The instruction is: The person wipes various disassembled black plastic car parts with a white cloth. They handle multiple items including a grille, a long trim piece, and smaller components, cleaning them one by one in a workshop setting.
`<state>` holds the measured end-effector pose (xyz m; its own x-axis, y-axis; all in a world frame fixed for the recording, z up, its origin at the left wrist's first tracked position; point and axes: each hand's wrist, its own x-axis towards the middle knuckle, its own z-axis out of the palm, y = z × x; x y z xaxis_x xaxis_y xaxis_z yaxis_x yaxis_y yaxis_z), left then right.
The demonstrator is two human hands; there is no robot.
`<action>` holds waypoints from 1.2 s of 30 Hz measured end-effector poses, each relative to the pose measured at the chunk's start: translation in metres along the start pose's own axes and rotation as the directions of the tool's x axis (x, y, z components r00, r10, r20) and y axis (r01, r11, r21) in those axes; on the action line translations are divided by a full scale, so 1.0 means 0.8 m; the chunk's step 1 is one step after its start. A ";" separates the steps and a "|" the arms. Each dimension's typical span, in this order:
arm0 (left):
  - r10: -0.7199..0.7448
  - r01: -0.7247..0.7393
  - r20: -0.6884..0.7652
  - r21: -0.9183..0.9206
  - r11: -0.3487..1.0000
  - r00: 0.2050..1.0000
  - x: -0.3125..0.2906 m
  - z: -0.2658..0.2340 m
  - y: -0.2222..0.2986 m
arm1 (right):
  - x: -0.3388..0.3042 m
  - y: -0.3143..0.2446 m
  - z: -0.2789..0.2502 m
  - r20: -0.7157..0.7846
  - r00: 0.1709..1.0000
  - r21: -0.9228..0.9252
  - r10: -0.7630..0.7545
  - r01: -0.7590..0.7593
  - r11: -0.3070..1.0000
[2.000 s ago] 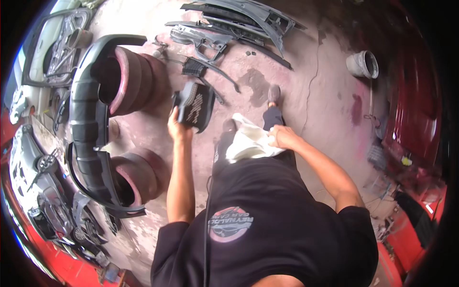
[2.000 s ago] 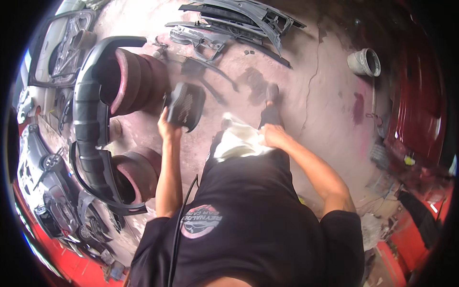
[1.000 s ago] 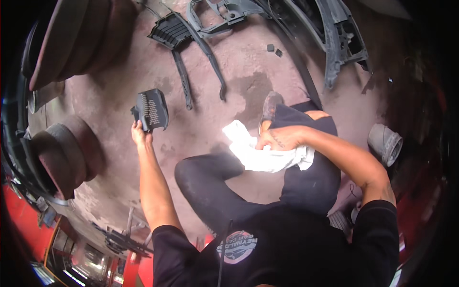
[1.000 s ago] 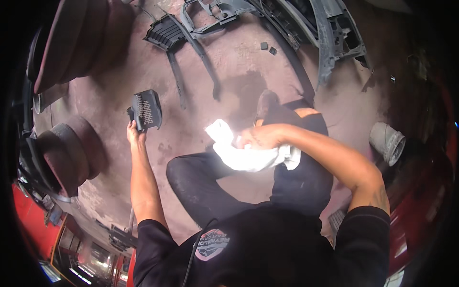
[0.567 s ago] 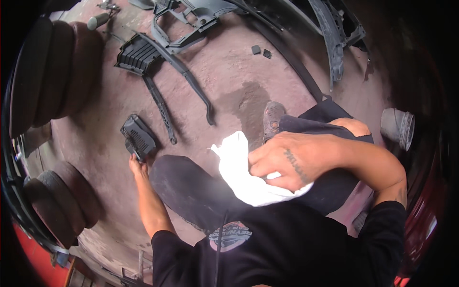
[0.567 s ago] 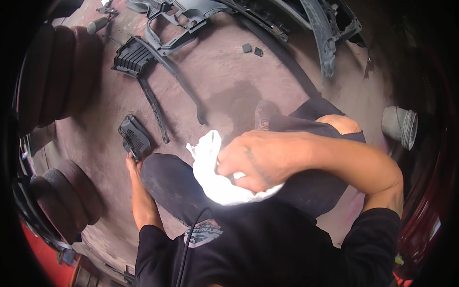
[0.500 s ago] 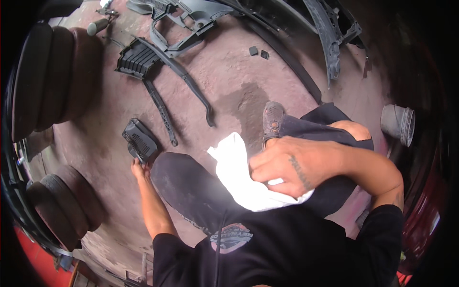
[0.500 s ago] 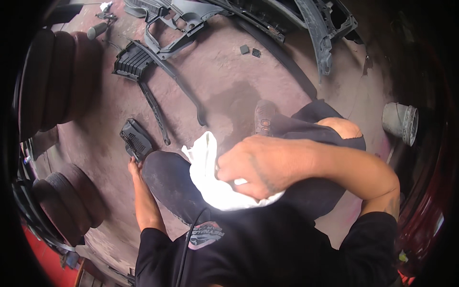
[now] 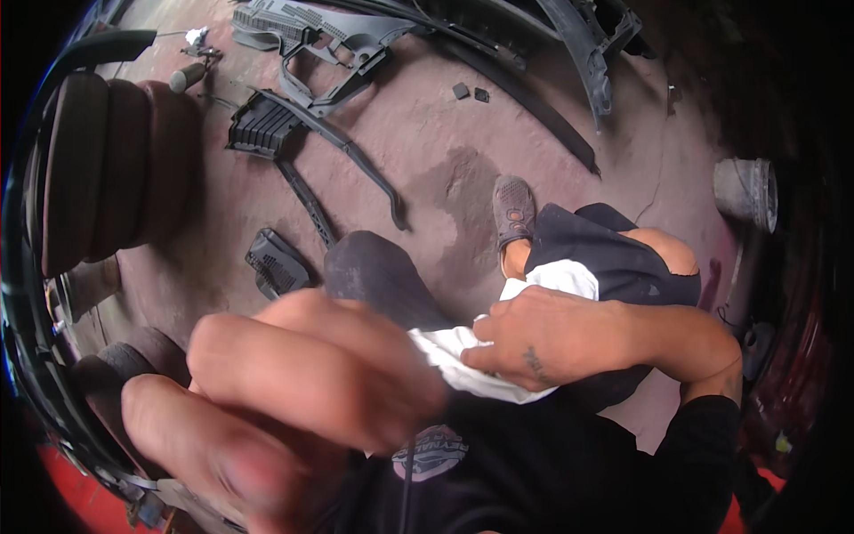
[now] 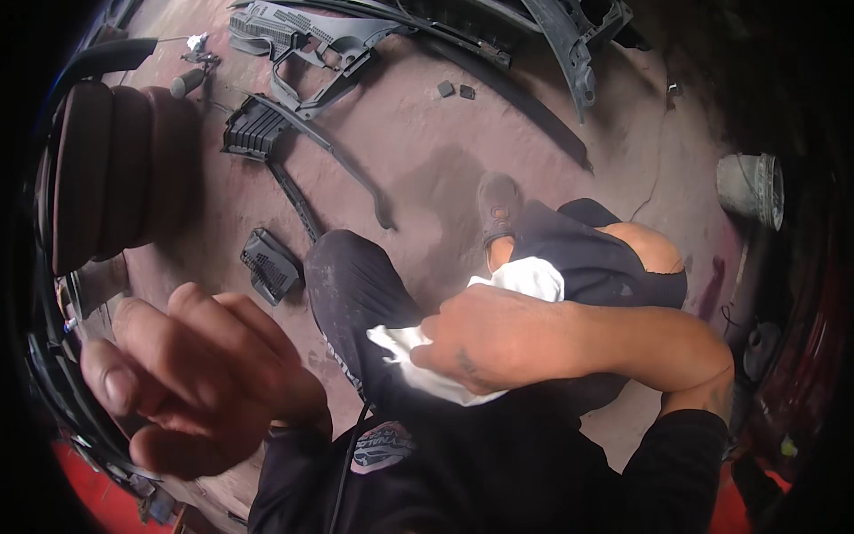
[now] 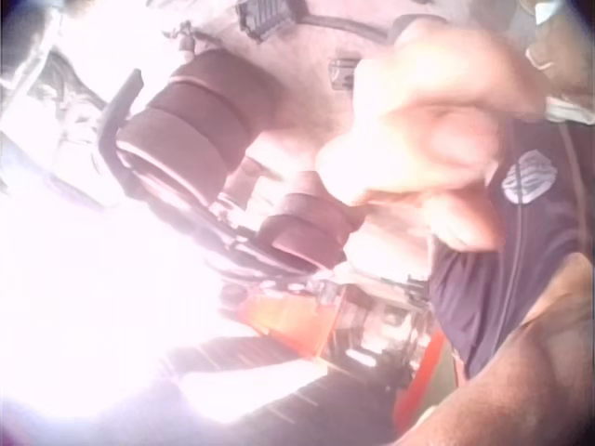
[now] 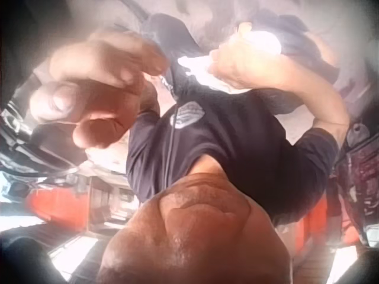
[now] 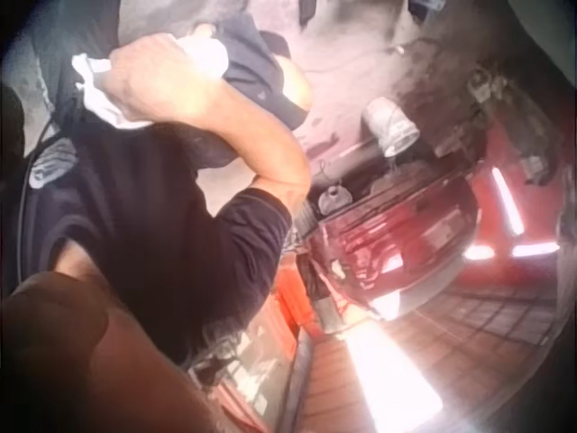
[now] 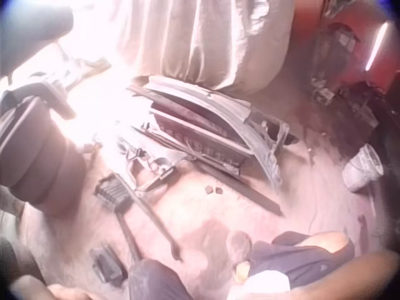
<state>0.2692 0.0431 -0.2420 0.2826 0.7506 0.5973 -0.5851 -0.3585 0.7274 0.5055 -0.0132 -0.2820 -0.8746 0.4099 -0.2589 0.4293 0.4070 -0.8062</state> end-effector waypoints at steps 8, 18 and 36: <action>-0.068 0.112 0.143 -0.326 0.939 0.987 0.022 0.084 0.003 | 0.010 -0.010 0.026 0.103 0.994 -0.101 -0.031 0.041 0.994; 0.027 -0.017 0.033 -0.248 0.969 0.999 -0.009 0.169 -0.064 | 0.014 -0.012 0.018 0.500 0.856 -0.053 0.134 -0.124 0.991; -0.569 0.413 0.151 0.544 0.731 0.808 -0.059 -0.020 -0.214 | -0.031 0.008 0.022 0.150 0.989 -0.098 -0.009 0.024 0.995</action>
<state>0.3440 0.0777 -0.4005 0.6763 0.7268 0.1199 0.1024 -0.2540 0.9618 0.5259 -0.0355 -0.2899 -0.9023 0.2791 -0.3286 0.4284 0.4946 -0.7562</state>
